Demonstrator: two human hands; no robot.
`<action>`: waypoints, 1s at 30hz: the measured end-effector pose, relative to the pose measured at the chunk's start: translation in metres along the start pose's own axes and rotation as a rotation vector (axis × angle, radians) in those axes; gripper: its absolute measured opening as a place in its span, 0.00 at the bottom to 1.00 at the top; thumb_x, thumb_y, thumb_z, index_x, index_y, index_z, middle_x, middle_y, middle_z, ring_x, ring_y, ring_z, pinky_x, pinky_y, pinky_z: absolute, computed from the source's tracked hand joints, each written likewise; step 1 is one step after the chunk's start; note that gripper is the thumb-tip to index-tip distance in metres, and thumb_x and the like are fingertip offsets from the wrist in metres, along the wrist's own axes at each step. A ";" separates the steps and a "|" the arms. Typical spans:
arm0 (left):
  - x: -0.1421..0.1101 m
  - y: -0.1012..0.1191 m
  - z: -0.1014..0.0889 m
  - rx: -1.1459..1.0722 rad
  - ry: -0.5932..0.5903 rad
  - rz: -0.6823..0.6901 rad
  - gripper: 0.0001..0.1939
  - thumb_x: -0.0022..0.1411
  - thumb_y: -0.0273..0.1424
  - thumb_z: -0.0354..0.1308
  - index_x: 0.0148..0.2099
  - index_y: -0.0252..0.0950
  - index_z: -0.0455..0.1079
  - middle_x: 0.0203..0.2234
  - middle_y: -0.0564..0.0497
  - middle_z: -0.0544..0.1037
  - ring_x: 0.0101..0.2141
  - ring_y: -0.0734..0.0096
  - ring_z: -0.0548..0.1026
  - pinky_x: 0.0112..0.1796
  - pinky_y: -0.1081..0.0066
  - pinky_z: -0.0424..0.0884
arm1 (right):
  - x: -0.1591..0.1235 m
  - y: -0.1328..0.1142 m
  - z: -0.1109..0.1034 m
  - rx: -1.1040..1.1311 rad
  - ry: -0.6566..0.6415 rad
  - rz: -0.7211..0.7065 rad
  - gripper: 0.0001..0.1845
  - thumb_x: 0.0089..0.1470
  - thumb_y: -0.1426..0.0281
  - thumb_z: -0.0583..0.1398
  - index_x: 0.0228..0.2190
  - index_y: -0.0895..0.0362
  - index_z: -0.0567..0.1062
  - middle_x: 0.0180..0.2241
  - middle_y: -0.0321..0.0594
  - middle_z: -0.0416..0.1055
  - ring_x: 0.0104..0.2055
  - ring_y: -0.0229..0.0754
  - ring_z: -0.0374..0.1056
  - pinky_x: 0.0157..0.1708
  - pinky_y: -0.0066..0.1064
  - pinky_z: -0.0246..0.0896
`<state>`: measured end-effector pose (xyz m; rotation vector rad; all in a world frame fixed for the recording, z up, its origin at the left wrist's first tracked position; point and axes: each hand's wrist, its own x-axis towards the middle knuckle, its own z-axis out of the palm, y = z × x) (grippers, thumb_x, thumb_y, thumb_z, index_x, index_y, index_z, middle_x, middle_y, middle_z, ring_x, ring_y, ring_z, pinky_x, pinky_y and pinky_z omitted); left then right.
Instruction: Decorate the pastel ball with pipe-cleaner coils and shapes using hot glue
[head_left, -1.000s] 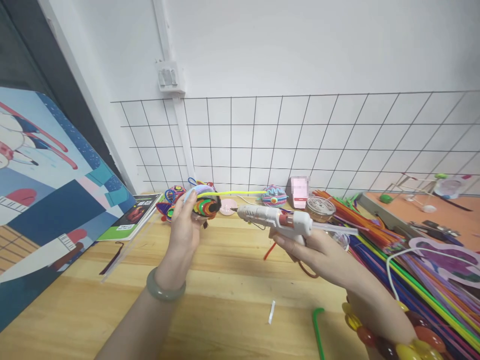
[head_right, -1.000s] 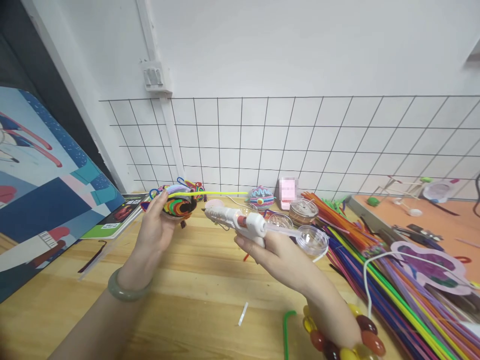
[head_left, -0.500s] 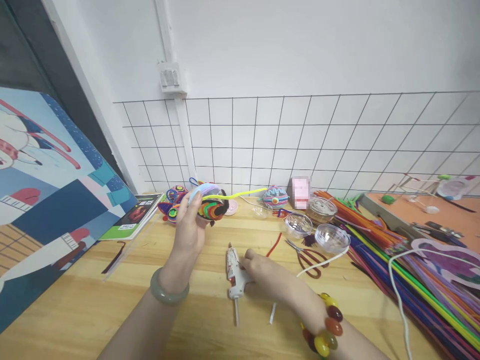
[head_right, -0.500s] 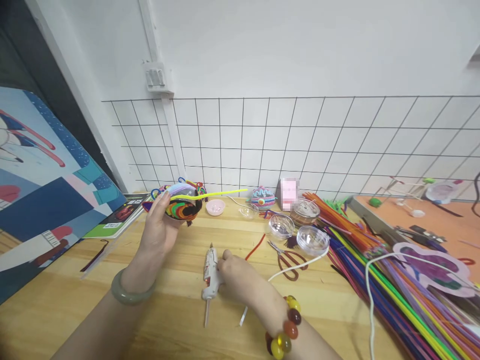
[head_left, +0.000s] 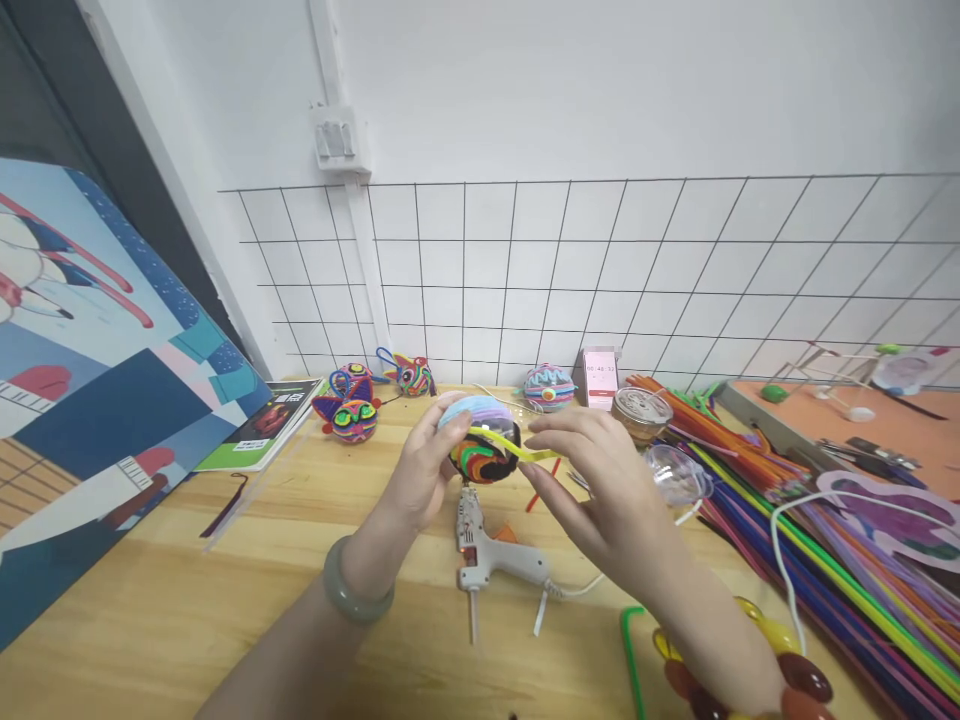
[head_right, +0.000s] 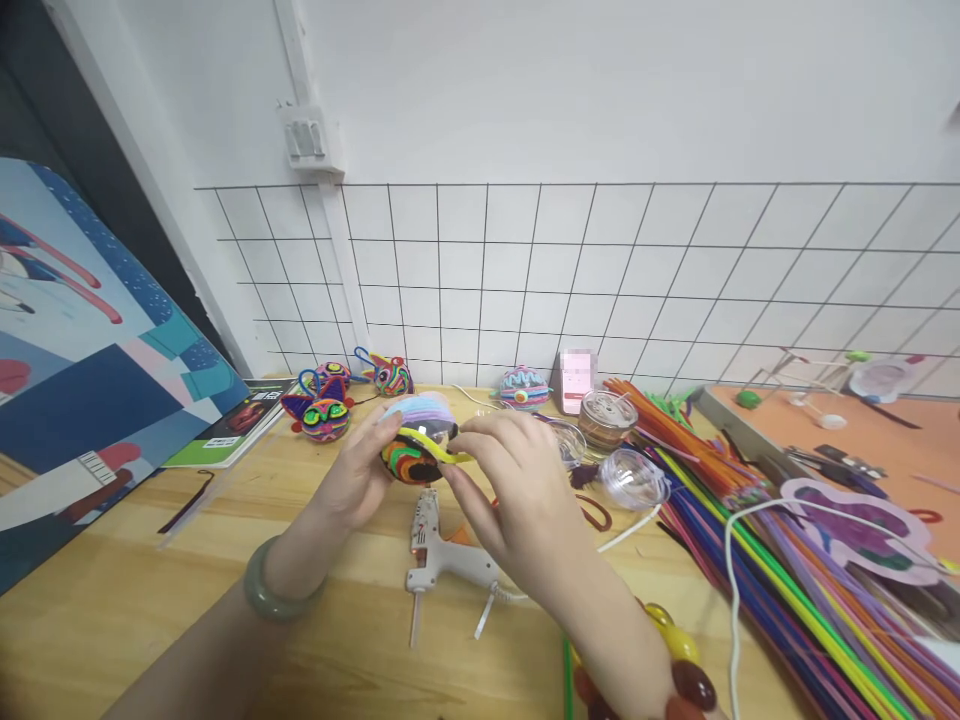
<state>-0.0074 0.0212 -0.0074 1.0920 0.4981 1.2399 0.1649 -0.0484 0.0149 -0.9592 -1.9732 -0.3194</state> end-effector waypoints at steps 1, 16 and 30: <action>-0.001 0.000 0.001 0.000 -0.021 -0.012 0.16 0.57 0.35 0.60 0.47 0.35 0.69 0.41 0.48 0.77 0.43 0.64 0.74 0.41 0.69 0.69 | 0.000 0.003 -0.001 0.017 -0.043 0.010 0.06 0.58 0.74 0.58 0.39 0.58 0.70 0.39 0.46 0.72 0.43 0.47 0.65 0.43 0.42 0.59; 0.001 -0.005 -0.002 -0.041 -0.076 -0.175 0.15 0.55 0.37 0.62 0.44 0.35 0.72 0.37 0.47 0.79 0.38 0.63 0.76 0.39 0.68 0.69 | -0.006 0.017 -0.013 0.295 -0.198 -0.013 0.17 0.61 0.75 0.55 0.50 0.52 0.72 0.27 0.36 0.64 0.28 0.37 0.63 0.27 0.30 0.60; 0.001 -0.007 -0.004 -0.071 -0.128 -0.249 0.13 0.58 0.38 0.59 0.40 0.34 0.74 0.34 0.47 0.79 0.35 0.65 0.76 0.34 0.70 0.69 | 0.000 0.009 -0.020 0.193 -0.282 -0.065 0.12 0.60 0.75 0.54 0.38 0.57 0.78 0.26 0.39 0.67 0.28 0.37 0.63 0.26 0.29 0.59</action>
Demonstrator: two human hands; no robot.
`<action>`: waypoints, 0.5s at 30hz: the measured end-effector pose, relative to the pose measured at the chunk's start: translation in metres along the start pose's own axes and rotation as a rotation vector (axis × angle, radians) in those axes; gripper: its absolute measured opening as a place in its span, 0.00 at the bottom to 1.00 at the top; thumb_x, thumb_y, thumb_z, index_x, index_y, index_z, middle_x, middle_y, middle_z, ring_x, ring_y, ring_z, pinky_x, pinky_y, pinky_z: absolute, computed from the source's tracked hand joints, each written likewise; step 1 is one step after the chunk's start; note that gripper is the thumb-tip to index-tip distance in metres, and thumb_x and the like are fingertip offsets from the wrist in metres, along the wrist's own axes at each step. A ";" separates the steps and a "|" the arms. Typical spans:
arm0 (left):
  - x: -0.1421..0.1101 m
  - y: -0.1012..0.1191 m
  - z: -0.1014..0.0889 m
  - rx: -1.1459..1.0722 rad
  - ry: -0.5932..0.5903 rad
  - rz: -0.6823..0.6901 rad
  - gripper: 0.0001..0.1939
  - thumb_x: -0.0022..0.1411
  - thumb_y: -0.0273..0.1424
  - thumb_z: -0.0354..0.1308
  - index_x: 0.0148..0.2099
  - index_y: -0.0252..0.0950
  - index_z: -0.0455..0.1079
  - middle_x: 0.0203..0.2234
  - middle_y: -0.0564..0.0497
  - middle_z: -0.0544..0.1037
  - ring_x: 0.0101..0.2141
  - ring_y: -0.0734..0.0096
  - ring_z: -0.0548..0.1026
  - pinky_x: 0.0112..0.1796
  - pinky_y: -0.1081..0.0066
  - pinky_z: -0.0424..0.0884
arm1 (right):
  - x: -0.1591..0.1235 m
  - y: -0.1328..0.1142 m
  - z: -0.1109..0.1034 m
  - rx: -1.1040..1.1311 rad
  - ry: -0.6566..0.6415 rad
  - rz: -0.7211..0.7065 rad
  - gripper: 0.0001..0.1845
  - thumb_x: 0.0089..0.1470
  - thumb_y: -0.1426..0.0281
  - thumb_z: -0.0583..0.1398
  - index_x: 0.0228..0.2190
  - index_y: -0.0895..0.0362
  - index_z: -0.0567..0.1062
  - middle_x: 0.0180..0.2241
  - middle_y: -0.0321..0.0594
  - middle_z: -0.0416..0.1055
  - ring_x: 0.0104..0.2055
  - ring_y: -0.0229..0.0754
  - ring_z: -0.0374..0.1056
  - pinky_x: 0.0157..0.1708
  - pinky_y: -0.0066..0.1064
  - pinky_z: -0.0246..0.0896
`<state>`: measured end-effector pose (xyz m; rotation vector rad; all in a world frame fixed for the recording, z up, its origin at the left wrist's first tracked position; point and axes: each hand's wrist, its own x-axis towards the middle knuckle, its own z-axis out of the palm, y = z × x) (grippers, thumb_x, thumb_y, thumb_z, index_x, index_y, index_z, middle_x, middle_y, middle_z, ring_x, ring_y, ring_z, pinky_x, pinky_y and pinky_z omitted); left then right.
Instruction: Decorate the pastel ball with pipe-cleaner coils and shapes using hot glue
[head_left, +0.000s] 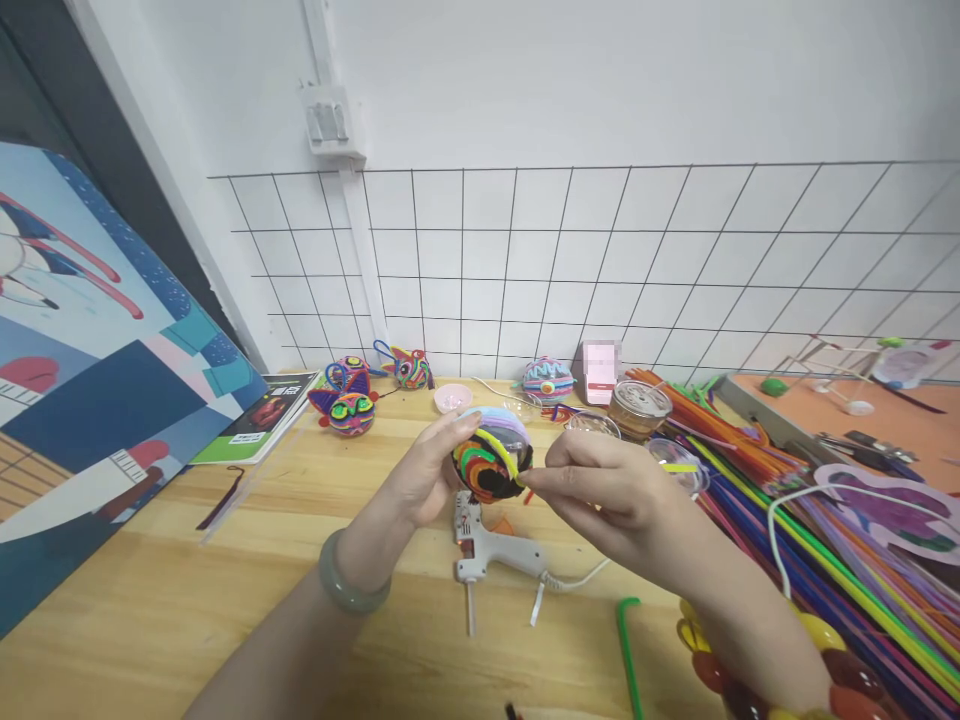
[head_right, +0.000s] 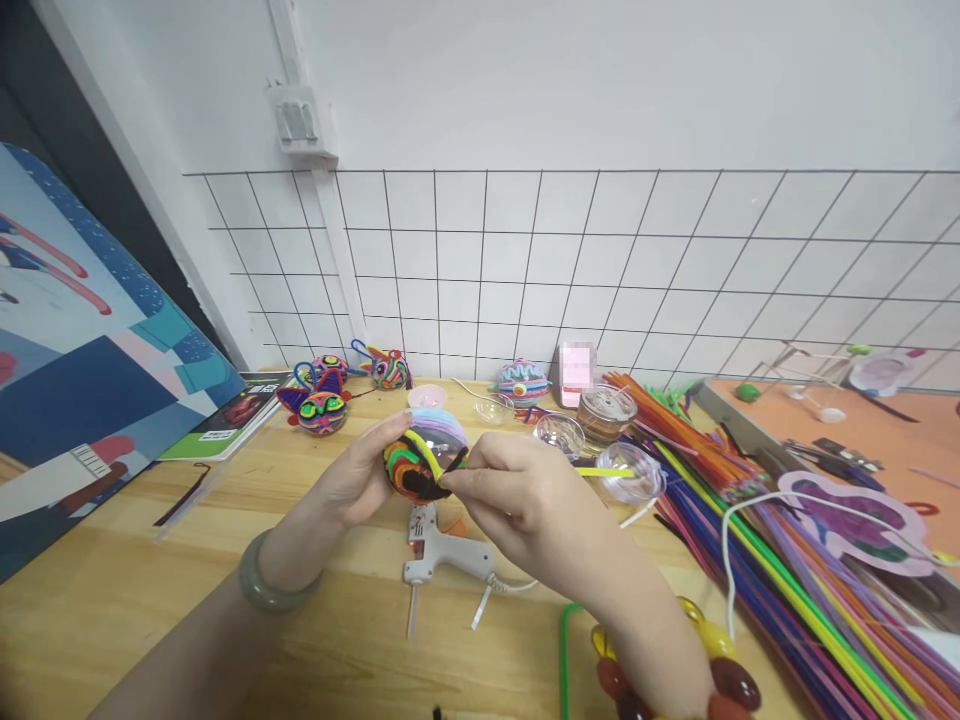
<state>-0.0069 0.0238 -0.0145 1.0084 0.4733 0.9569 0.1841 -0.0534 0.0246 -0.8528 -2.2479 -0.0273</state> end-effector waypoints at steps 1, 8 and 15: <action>0.000 0.000 0.000 -0.007 -0.001 -0.008 0.13 0.57 0.38 0.60 0.40 0.34 0.75 0.34 0.47 0.79 0.35 0.65 0.76 0.35 0.70 0.69 | 0.000 0.000 0.000 -0.010 -0.008 -0.001 0.12 0.60 0.75 0.54 0.38 0.57 0.78 0.26 0.39 0.67 0.28 0.37 0.63 0.26 0.29 0.59; 0.000 0.001 0.005 -0.046 0.009 -0.027 0.13 0.55 0.38 0.62 0.37 0.34 0.75 0.33 0.48 0.80 0.34 0.66 0.76 0.35 0.70 0.69 | 0.001 -0.003 0.001 -0.068 -0.037 -0.024 0.12 0.59 0.76 0.55 0.37 0.59 0.79 0.26 0.40 0.68 0.27 0.37 0.62 0.25 0.28 0.57; -0.001 0.002 0.008 -0.058 -0.018 -0.046 0.12 0.55 0.37 0.61 0.36 0.32 0.76 0.32 0.47 0.80 0.33 0.67 0.76 0.34 0.71 0.70 | -0.001 -0.002 0.002 -0.113 -0.065 -0.021 0.11 0.60 0.75 0.55 0.36 0.59 0.78 0.26 0.39 0.67 0.26 0.36 0.62 0.24 0.28 0.55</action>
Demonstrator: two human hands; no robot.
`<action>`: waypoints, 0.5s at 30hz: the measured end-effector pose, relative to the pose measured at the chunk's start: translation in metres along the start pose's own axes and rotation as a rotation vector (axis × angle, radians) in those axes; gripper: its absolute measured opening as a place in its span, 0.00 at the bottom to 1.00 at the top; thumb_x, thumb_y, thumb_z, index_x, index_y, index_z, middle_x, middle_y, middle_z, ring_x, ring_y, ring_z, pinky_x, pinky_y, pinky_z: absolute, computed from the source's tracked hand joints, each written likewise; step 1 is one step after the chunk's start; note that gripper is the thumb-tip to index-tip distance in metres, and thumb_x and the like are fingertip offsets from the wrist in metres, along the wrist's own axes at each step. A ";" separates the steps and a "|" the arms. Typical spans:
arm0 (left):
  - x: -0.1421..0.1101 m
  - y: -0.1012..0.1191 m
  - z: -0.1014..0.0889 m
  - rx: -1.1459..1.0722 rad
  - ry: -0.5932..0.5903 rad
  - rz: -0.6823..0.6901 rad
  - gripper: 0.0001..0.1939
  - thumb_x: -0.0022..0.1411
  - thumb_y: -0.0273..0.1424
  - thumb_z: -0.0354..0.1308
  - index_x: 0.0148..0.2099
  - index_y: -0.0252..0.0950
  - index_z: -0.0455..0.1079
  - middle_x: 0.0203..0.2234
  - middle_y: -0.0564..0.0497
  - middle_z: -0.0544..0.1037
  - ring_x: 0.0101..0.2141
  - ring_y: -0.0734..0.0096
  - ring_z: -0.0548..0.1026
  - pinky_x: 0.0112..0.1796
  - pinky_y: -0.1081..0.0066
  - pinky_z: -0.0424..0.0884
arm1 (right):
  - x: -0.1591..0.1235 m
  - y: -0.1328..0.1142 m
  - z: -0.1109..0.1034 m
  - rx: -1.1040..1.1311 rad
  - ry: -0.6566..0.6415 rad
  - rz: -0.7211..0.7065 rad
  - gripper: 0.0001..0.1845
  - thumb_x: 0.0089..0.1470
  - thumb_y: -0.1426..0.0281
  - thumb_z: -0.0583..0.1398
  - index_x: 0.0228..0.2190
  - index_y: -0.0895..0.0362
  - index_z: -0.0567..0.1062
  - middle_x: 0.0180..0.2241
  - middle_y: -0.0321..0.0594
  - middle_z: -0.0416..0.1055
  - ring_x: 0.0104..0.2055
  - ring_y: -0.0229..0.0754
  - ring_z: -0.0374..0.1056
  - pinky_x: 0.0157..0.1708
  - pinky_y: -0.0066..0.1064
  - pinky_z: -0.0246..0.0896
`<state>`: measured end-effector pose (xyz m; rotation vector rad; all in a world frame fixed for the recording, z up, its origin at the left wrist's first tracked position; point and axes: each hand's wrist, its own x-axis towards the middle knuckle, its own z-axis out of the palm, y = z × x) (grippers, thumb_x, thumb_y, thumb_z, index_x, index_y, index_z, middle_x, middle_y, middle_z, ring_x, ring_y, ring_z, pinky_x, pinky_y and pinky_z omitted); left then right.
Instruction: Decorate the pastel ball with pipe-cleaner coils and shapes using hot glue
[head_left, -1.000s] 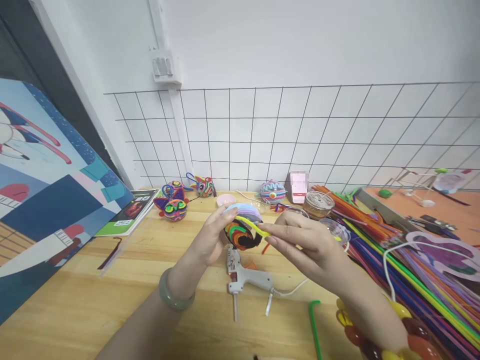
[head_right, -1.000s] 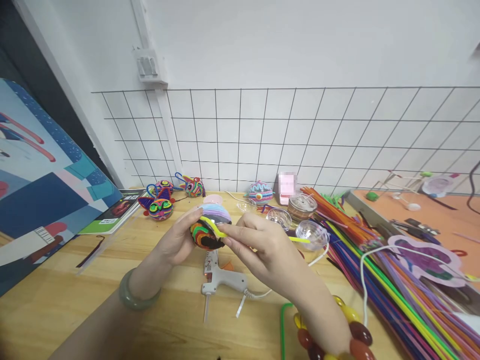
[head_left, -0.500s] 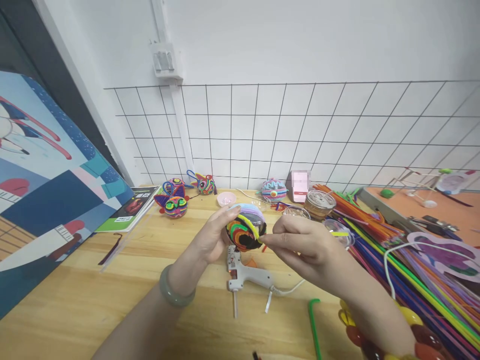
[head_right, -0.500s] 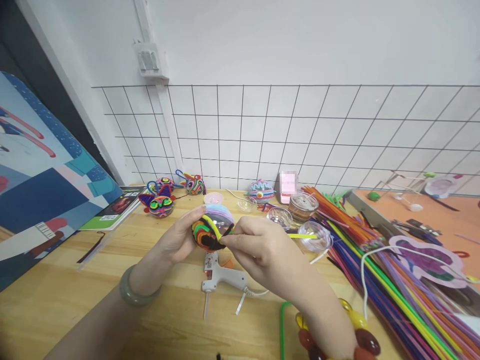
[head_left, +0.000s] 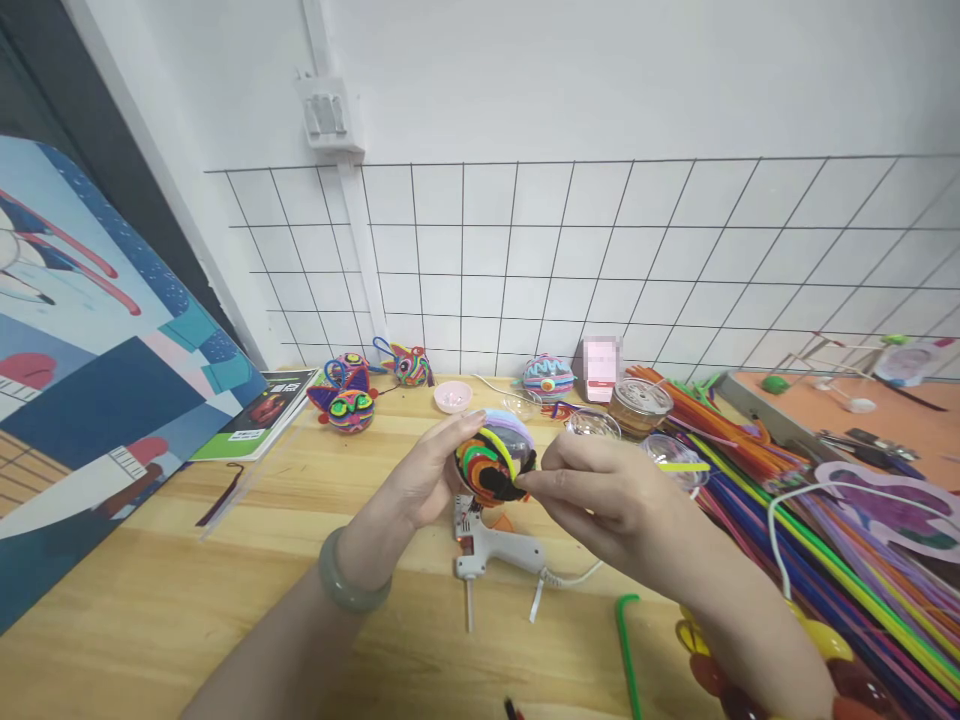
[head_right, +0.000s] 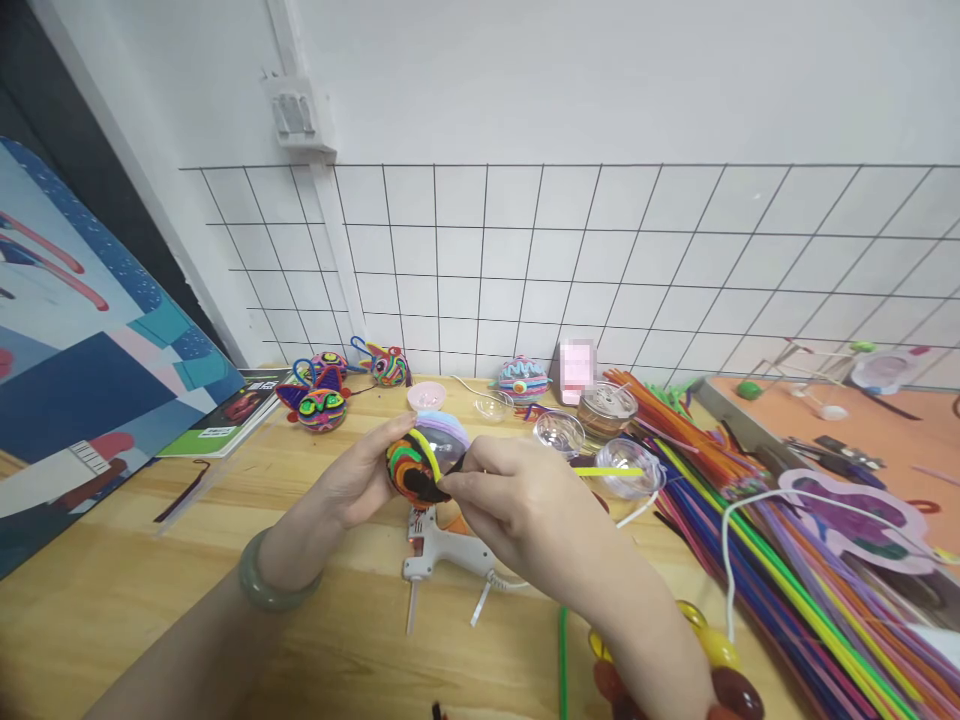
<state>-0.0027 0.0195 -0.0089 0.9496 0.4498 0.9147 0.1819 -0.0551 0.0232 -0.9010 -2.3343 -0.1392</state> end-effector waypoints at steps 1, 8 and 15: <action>0.000 0.000 0.001 -0.004 -0.003 -0.001 0.12 0.55 0.37 0.62 0.35 0.32 0.76 0.32 0.47 0.80 0.33 0.67 0.76 0.34 0.72 0.70 | 0.000 0.000 0.000 -0.004 -0.003 -0.002 0.11 0.60 0.75 0.55 0.36 0.59 0.78 0.26 0.39 0.67 0.26 0.36 0.62 0.24 0.28 0.55; -0.001 0.003 0.004 -0.023 0.021 -0.070 0.11 0.54 0.37 0.63 0.33 0.32 0.75 0.30 0.47 0.80 0.28 0.69 0.75 0.31 0.71 0.69 | 0.000 -0.001 0.001 -0.026 -0.013 0.002 0.12 0.60 0.75 0.54 0.34 0.58 0.78 0.24 0.37 0.65 0.25 0.35 0.60 0.23 0.28 0.52; 0.001 -0.002 -0.001 -0.049 0.028 -0.131 0.12 0.56 0.39 0.60 0.35 0.33 0.75 0.29 0.47 0.80 0.28 0.69 0.75 0.30 0.72 0.69 | -0.001 0.001 0.000 -0.049 -0.036 0.019 0.13 0.61 0.74 0.53 0.36 0.57 0.78 0.24 0.36 0.64 0.24 0.35 0.59 0.23 0.28 0.51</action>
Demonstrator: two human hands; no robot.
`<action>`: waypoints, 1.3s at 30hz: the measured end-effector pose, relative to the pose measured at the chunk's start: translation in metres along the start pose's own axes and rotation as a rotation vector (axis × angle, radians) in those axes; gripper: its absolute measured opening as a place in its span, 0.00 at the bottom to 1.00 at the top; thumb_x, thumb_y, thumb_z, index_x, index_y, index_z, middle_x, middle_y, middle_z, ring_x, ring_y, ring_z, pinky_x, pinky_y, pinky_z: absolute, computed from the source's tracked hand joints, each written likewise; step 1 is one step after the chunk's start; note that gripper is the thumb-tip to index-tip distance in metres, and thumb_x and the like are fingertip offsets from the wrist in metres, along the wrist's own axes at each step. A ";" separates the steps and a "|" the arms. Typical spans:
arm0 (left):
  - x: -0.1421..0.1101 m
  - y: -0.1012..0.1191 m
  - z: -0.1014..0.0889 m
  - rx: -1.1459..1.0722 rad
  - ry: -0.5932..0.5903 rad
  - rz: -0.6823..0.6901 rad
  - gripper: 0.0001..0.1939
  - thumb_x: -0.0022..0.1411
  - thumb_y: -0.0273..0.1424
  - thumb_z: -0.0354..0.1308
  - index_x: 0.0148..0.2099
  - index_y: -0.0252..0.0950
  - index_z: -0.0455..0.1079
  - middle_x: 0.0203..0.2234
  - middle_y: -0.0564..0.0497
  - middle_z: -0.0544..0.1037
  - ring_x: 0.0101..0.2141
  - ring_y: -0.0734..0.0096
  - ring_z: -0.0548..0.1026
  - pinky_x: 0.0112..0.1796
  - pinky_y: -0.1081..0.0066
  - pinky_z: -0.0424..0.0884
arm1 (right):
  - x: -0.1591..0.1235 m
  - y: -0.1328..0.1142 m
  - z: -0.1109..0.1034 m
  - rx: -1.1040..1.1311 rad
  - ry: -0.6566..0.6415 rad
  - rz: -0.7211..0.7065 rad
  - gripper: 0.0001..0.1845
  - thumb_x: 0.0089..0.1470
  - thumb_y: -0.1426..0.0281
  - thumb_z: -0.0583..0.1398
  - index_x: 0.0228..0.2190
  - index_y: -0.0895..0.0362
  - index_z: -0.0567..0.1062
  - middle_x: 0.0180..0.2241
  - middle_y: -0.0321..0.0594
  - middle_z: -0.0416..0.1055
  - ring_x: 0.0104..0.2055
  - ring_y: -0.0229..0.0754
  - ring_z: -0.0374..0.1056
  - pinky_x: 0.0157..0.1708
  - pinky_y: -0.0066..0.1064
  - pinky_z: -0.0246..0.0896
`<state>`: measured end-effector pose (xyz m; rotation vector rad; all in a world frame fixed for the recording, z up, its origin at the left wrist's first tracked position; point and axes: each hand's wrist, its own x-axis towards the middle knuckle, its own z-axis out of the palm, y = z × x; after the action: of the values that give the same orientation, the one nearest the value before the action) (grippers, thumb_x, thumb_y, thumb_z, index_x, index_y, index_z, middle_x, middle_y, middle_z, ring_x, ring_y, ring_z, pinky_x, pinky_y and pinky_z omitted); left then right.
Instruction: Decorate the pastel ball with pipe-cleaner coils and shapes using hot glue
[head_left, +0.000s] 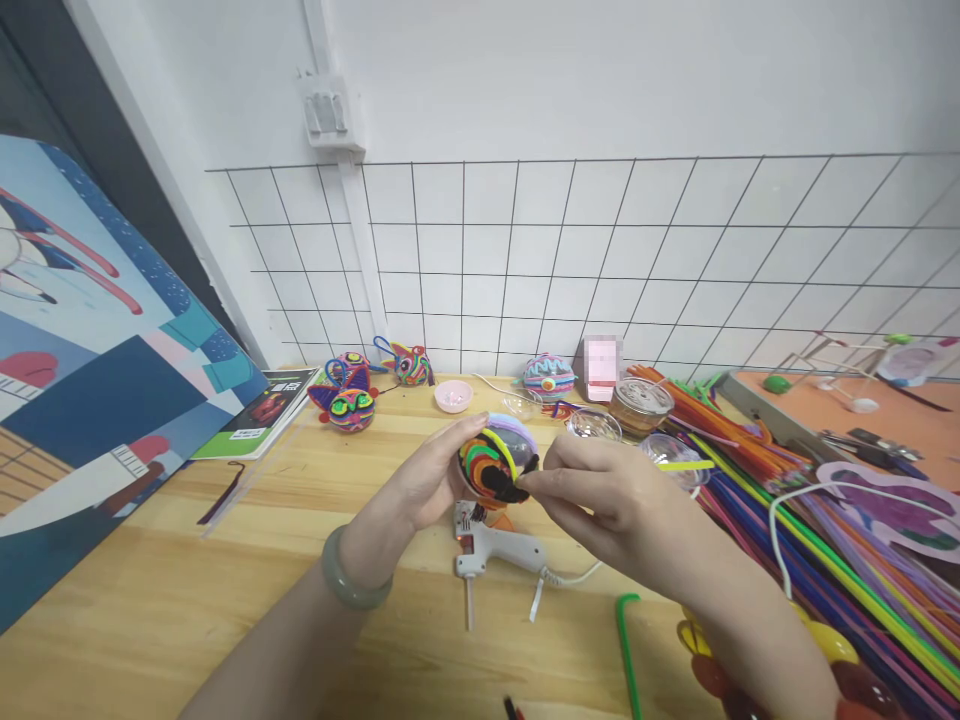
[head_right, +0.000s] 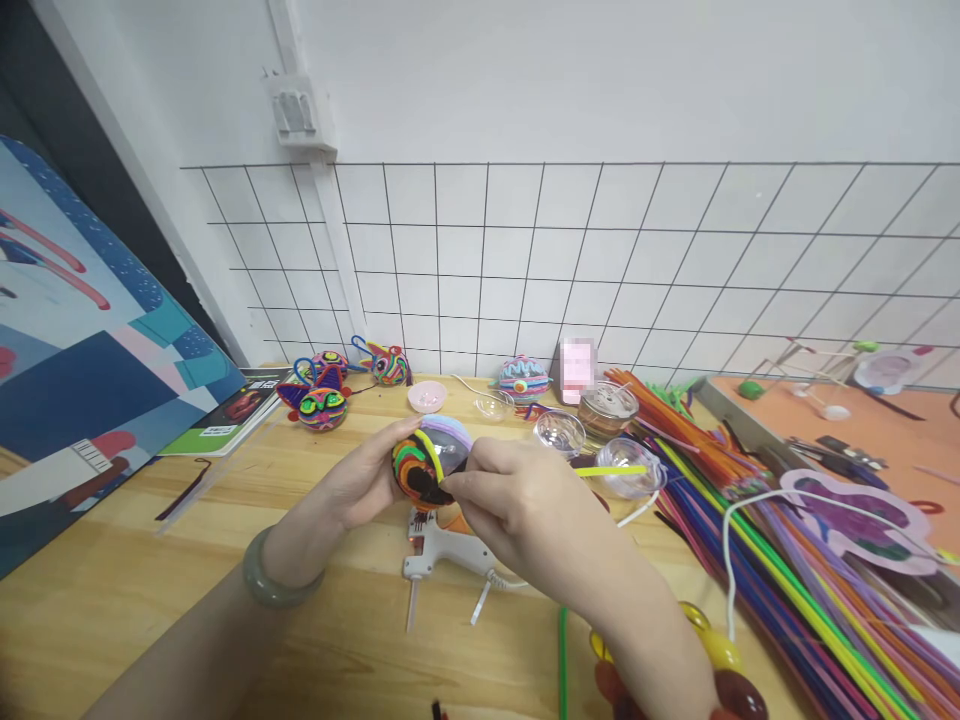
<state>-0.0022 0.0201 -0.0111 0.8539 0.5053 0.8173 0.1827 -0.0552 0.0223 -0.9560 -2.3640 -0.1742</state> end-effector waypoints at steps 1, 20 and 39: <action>0.000 -0.001 -0.001 0.006 0.001 -0.014 0.13 0.57 0.40 0.60 0.35 0.33 0.75 0.29 0.47 0.80 0.28 0.68 0.75 0.30 0.72 0.69 | 0.000 0.000 0.000 -0.004 0.000 0.004 0.13 0.61 0.74 0.53 0.36 0.57 0.78 0.23 0.36 0.64 0.24 0.35 0.59 0.23 0.28 0.51; 0.001 -0.004 -0.004 0.092 -0.059 0.045 0.12 0.58 0.37 0.59 0.41 0.35 0.75 0.35 0.46 0.80 0.31 0.68 0.76 0.33 0.71 0.71 | 0.001 0.003 0.003 -0.012 -0.010 0.008 0.13 0.60 0.75 0.53 0.34 0.57 0.78 0.24 0.37 0.64 0.24 0.36 0.60 0.23 0.28 0.52; 0.000 -0.007 -0.004 0.149 -0.042 0.039 0.18 0.54 0.39 0.64 0.44 0.35 0.72 0.36 0.45 0.78 0.33 0.66 0.75 0.34 0.68 0.72 | 0.002 0.002 0.003 0.005 -0.015 0.040 0.13 0.60 0.76 0.54 0.36 0.59 0.78 0.24 0.38 0.64 0.25 0.36 0.60 0.24 0.28 0.52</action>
<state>-0.0019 0.0191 -0.0194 1.0190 0.5178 0.8029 0.1814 -0.0521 0.0204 -1.0046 -2.3556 -0.1466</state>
